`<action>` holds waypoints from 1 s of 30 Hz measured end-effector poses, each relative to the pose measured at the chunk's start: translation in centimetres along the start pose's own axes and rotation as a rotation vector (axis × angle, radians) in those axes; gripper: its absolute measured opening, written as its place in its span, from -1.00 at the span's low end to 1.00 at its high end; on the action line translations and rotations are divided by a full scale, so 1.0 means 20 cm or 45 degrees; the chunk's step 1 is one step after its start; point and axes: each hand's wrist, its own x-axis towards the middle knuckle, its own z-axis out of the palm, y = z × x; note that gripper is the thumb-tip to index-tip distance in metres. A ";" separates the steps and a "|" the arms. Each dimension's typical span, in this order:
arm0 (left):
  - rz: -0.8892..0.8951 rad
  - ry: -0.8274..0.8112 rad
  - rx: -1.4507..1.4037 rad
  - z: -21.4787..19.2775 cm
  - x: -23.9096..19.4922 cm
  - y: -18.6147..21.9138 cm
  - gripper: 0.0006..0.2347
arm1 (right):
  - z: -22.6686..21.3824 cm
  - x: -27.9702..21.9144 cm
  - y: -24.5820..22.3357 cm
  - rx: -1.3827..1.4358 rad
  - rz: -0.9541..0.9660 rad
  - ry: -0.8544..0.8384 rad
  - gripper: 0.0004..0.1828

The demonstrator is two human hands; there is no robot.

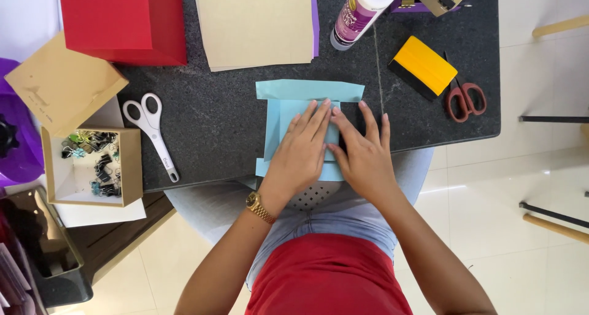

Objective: Cutting a blue sheet of paper with scissors and folding it into a specific shape for a craft project.

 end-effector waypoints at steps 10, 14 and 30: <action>0.037 -0.092 -0.031 0.04 -0.05 0.01 -0.44 | -0.16 -0.16 0.10 0.755 0.297 0.342 -0.84; 0.123 -0.181 -0.079 0.06 -0.13 0.09 -0.43 | -0.11 -0.32 0.11 1.030 0.888 0.149 -0.91; 0.149 -0.171 -0.192 0.10 -0.29 0.19 -0.46 | 0.13 -0.35 0.01 1.926 1.501 0.233 -0.80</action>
